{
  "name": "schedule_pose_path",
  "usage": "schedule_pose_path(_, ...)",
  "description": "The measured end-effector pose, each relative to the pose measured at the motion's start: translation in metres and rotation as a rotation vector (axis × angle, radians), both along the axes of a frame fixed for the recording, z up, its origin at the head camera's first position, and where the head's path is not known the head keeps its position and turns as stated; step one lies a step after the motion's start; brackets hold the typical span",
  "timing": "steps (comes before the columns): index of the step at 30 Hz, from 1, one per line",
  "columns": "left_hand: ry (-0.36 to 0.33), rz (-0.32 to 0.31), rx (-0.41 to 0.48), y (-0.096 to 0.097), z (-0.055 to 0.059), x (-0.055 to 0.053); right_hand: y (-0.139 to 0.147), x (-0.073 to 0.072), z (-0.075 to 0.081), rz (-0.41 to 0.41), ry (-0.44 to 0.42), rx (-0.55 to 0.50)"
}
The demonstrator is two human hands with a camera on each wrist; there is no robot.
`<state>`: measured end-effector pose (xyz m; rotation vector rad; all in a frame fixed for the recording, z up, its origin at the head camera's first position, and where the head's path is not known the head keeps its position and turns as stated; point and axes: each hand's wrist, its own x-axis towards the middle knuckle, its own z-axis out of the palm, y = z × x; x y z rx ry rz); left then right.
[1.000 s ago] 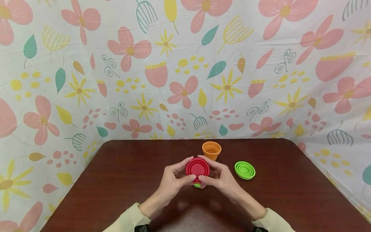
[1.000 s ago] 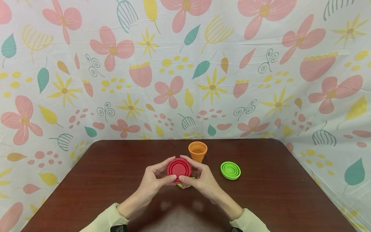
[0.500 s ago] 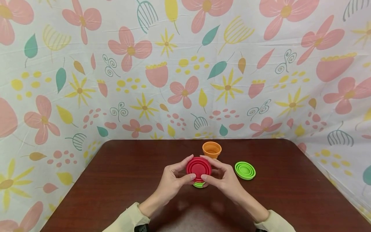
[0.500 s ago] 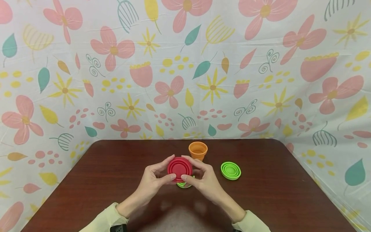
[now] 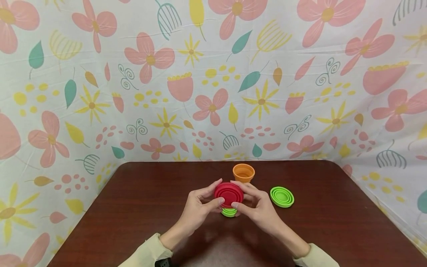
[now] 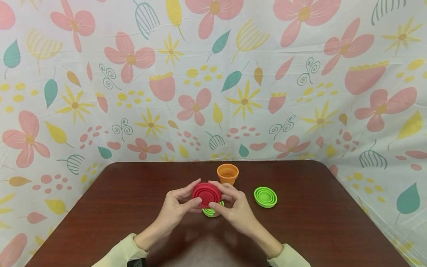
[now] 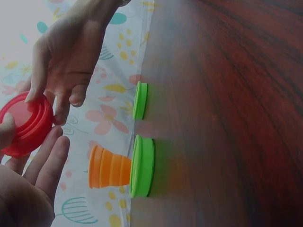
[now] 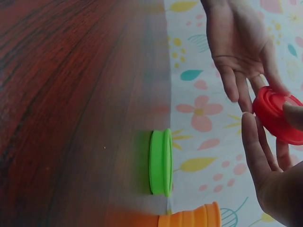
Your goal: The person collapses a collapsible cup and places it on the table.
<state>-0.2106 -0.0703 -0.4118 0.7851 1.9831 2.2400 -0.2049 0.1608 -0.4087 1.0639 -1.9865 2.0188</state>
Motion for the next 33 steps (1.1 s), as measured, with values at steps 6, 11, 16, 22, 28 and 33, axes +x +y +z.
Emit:
schedule_pose_path(6, 0.013, -0.019, 0.001, -0.0005, -0.0002, -0.0018, -0.0007, -0.0003, 0.0005, -0.045, 0.012, 0.034)
schedule_pose_path(11, 0.008, -0.036, 0.022, -0.0005, -0.0001, -0.0021, -0.0008, -0.0006, 0.0007, -0.065, 0.049, 0.031)
schedule_pose_path(16, -0.007, -0.037, 0.043, -0.0005, 0.0, -0.002, -0.0016, 0.0, 0.0014, -0.066, 0.091, 0.006)
schedule_pose_path(22, -0.014, -0.039, 0.042, -0.001, 0.0011, -0.0015, -0.0008, 0.0001, 0.0032, -0.098, 0.071, 0.019)
schedule_pose_path(28, -0.033, -0.04, 0.009, -0.0012, 0.0025, -0.0006, 0.0005, -0.0006, 0.0029, -0.152, 0.124, 0.067)
schedule_pose_path(33, -0.053, -0.097, 0.04, -0.0019, 0.0008, -0.0008, 0.0003, 0.0006, 0.0037, -0.171, 0.136, 0.082)
